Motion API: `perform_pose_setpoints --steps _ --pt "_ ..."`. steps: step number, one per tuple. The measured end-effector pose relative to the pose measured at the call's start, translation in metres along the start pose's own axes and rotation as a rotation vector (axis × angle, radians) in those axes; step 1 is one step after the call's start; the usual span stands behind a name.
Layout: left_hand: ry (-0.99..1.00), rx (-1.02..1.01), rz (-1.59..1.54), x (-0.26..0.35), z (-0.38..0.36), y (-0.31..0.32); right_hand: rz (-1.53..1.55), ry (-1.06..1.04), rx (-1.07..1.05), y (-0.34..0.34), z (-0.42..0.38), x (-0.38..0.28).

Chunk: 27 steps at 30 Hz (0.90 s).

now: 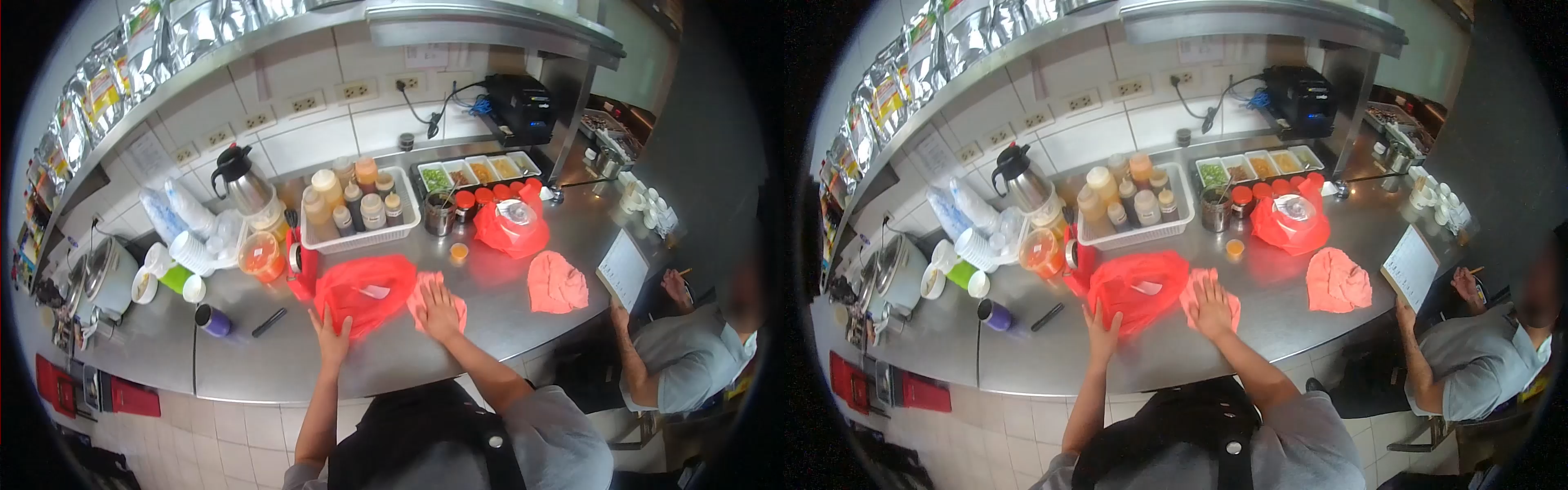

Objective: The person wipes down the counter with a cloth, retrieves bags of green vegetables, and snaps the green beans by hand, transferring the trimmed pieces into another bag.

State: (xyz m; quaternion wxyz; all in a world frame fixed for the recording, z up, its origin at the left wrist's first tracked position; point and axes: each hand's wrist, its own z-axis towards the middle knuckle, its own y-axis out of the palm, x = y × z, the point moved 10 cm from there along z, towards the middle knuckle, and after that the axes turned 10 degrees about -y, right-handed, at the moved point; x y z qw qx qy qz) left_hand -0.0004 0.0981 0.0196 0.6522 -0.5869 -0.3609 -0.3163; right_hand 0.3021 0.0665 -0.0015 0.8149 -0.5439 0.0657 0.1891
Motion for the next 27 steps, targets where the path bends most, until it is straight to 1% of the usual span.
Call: perform_pose_setpoints --steps 2,3,4,6,7,8,9,10,12,13,15,16,17,19,20,22,23,25,27 --pt "0.058 0.074 -0.075 0.011 0.014 -0.014 0.01 -0.02 0.009 -0.013 -0.02 -0.005" --pt "0.03 0.05 -0.072 0.016 -0.015 -0.019 0.047 -0.066 -0.073 -0.03 -0.063 -0.012" --pt "0.027 0.064 -0.037 0.024 -0.013 -0.029 0.082 -0.132 -0.114 -0.035 -0.071 -0.012" --pt "0.018 0.076 0.002 0.021 -0.012 -0.048 0.048 -0.105 -0.078 -0.057 -0.093 0.013" --pt "0.049 0.194 0.097 0.012 -0.016 -0.075 0.019 -0.073 -0.045 -0.067 -0.106 0.024" --pt "0.077 0.306 0.186 0.0 -0.023 -0.097 -0.025 0.027 -0.014 -0.081 -0.118 0.043" --pt "0.04 0.437 0.235 -0.022 -0.031 -0.123 -0.071 0.127 0.017 -0.094 -0.128 0.061" --pt "0.003 0.572 0.285 -0.047 -0.041 -0.151 -0.072 0.136 0.01 -0.097 -0.133 0.068" --pt "-0.354 0.874 0.361 -0.132 -0.065 -0.203 -0.231 0.337 0.158 -0.118 -0.146 0.095" --pt "-0.361 0.873 0.361 -0.148 -0.071 -0.206 -0.234 0.333 0.152 -0.116 -0.145 0.096" --pt "-0.782 0.953 0.662 -0.185 -0.094 -0.226 -0.293 0.405 0.183 -0.113 -0.145 0.097" --pt "-0.895 0.798 0.806 -0.202 -0.089 -0.222 -0.292 0.404 0.182 -0.109 -0.144 0.095" --pt "-0.899 0.793 0.806 -0.21 -0.087 -0.222 -0.302 0.418 0.167 -0.107 -0.145 0.096" --pt "-0.641 0.855 0.706 -0.185 -0.079 -0.215 -0.33 0.424 0.14 -0.108 -0.147 0.099" --pt "-0.655 0.847 0.702 -0.186 -0.081 -0.213 -0.328 0.424 0.143 -0.107 -0.148 0.101" --pt "-0.781 0.895 0.674 -0.196 -0.087 -0.221 -0.324 0.442 0.135 -0.107 -0.146 0.099" --pt "-0.79 0.896 0.672 -0.198 -0.086 -0.222 -0.325 0.434 0.131 -0.107 -0.145 0.097" --pt "-0.725 0.93 0.622 -0.195 -0.087 -0.222 -0.289 0.454 0.126 -0.111 -0.144 0.095" --pt "-0.731 0.92 0.624 -0.196 -0.088 -0.22 -0.292 0.444 0.124 -0.111 -0.146 0.095"
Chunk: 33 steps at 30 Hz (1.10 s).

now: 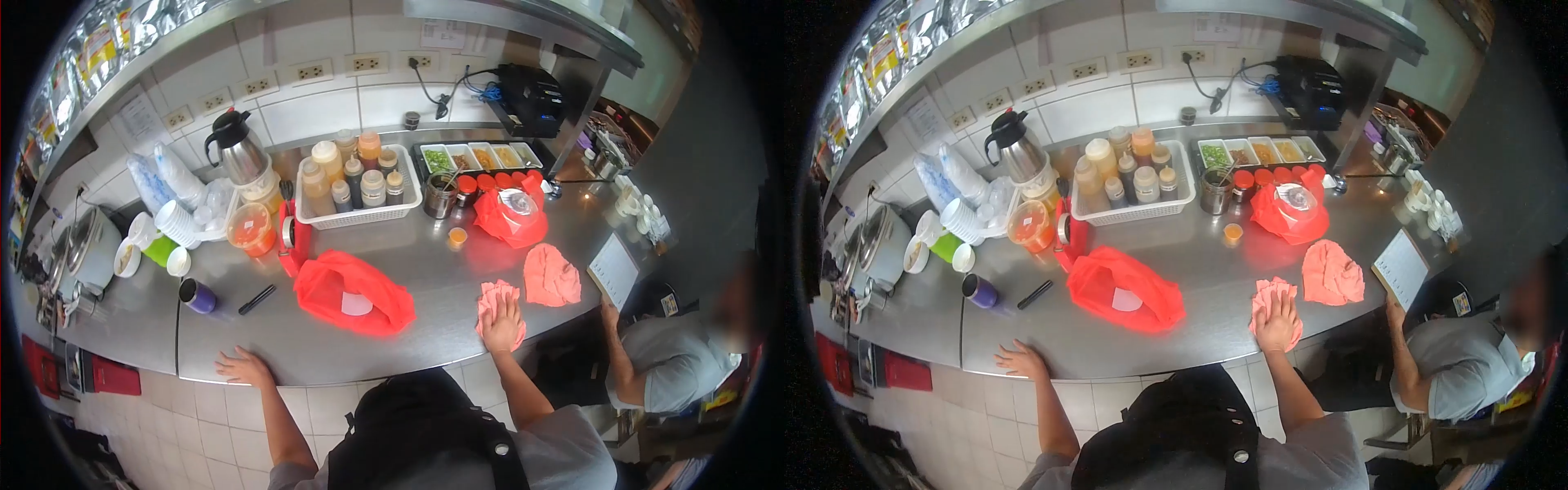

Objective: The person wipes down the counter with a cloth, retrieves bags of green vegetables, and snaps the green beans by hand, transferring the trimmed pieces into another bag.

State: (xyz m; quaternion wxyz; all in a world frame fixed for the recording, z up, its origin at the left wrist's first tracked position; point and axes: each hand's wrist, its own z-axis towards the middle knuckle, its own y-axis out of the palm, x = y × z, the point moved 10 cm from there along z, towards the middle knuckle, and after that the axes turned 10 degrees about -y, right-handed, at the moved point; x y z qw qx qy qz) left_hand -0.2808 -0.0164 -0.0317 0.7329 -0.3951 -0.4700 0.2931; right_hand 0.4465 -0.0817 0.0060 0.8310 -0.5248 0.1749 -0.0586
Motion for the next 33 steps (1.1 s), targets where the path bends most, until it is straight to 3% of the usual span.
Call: perform_pose_setpoints --steps 2,4,8,33 --pt "-0.002 -0.034 0.026 0.004 0.001 0.002 0.025 -0.044 0.007 0.003 0.003 -0.002" --pt "0.002 -0.043 0.036 0.007 -0.002 -0.01 0.121 -0.117 0.16 0.003 -0.001 0.001" --pt "0.034 0.022 -0.022 0.007 -0.009 -0.023 0.01 -0.111 0.025 0.007 0.001 -0.006" --pt "0.064 -0.087 0.0 0.015 -0.01 -0.013 0.037 -0.008 0.042 0.001 -0.001 0.005"
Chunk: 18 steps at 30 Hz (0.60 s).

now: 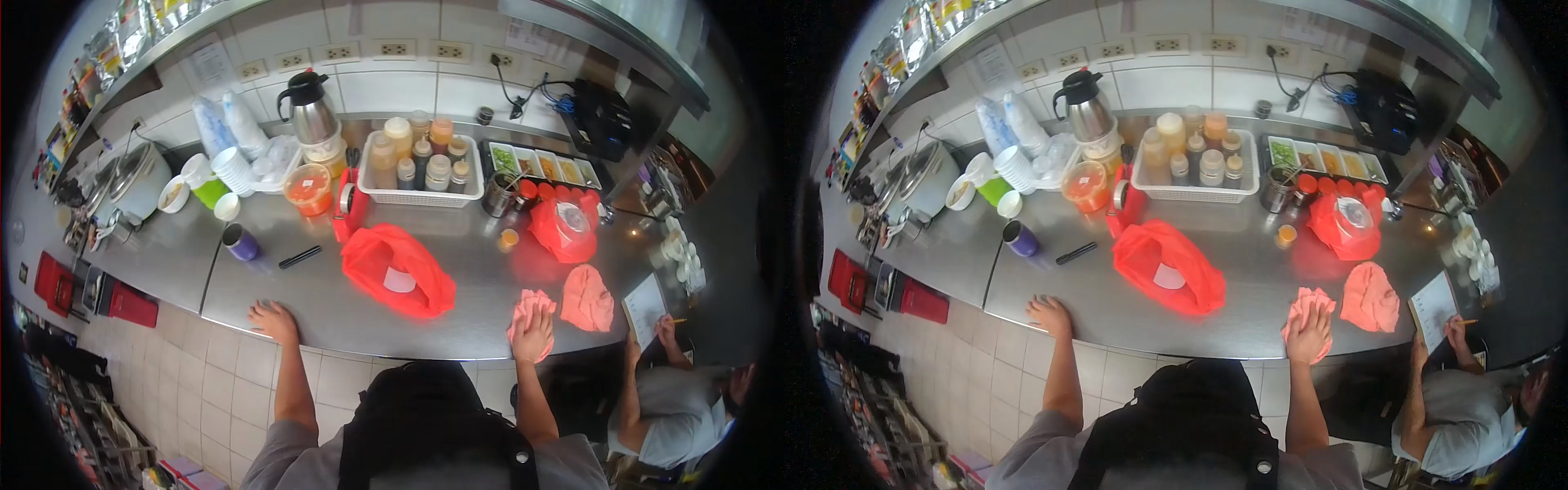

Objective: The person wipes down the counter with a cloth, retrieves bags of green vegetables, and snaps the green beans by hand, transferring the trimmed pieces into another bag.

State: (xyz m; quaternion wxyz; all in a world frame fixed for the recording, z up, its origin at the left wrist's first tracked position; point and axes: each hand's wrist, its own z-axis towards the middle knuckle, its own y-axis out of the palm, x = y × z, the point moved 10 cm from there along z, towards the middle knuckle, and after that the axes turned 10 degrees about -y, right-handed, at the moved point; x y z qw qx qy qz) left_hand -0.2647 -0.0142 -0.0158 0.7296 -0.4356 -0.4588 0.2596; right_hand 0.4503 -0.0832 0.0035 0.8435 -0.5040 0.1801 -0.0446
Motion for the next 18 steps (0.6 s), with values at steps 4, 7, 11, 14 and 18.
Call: perform_pose_setpoints --steps 4,7,11,14,18 --pt "0.014 0.003 0.034 0.0006 0.0002 0.0022 -0.004 0.018 -0.015 0.0004 0.0007 -0.0009" --pt "0.027 0.009 0.041 0.0017 -0.0004 0.0019 -0.002 0.028 -0.026 0.0005 0.0003 -0.001" --pt "0.03 0.002 0.058 0.001 0.0011 0.0054 -0.003 0.005 0.002 -0.0009 0.0016 -0.0022" --pt "0.03 0.012 0.077 0.0021 0.0015 0.0053 -0.003 0.033 -0.028 0.0012 0.0012 -0.0003" --pt "0.042 0.012 0.066 0.0003 0.0014 0.0063 0.007 0.029 -0.024 -0.0011 0.0012 -0.0015"
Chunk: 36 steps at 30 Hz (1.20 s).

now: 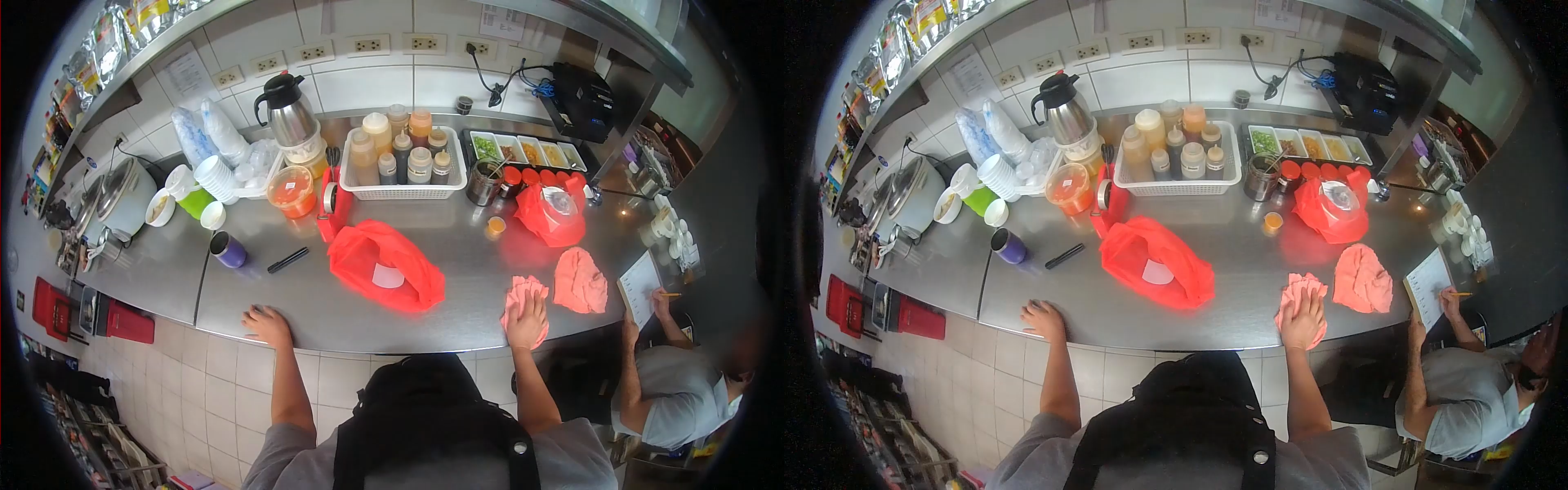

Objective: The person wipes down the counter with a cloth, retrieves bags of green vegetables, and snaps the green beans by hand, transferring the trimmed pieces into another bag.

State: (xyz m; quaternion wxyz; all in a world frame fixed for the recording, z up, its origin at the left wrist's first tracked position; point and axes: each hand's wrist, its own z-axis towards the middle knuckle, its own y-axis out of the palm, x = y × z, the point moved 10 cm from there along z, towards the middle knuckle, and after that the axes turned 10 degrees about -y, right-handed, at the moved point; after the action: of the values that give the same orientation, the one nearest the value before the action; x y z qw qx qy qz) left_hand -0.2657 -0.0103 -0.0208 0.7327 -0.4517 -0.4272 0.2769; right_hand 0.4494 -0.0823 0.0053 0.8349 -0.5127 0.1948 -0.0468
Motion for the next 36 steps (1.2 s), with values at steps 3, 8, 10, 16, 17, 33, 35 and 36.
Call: perform_pose_setpoints --steps 3,8,10,16,17,33,35,36 --pt "0.009 0.021 -0.008 0.0008 -0.0001 -0.0014 -0.011 -0.008 0.013 0.001 0.0001 0.0007" --pt "0.006 0.018 0.0 0.0017 -0.0019 -0.0019 -0.016 -0.022 0.027 0.0009 -0.0006 0.0007" --pt "0.008 0.024 -0.001 0.0008 -0.0013 -0.0021 -0.008 -0.025 0.031 0.0008 -0.0007 0.0005" --pt "0.015 0.023 0.016 0.0016 -0.0002 -0.0015 -0.003 -0.017 0.041 0.0005 -0.0008 0.0011" --pt "0.02 0.029 0.01 0.0016 -0.0005 -0.0019 0.006 -0.017 0.043 0.0003 -0.001 0.0012" --pt "0.015 0.014 0.0 0.0028 -0.0024 -0.0044 -0.009 0.003 0.018 -0.0017 -0.0006 -0.0012" --pt "0.017 0.009 0.003 0.0028 -0.0019 -0.0049 -0.003 -0.013 0.033 -0.0024 -0.0001 -0.0016" --pt "0.02 0.003 0.007 0.0025 -0.002 -0.0041 -0.003 -0.013 0.034 -0.002 -0.0004 -0.0011"
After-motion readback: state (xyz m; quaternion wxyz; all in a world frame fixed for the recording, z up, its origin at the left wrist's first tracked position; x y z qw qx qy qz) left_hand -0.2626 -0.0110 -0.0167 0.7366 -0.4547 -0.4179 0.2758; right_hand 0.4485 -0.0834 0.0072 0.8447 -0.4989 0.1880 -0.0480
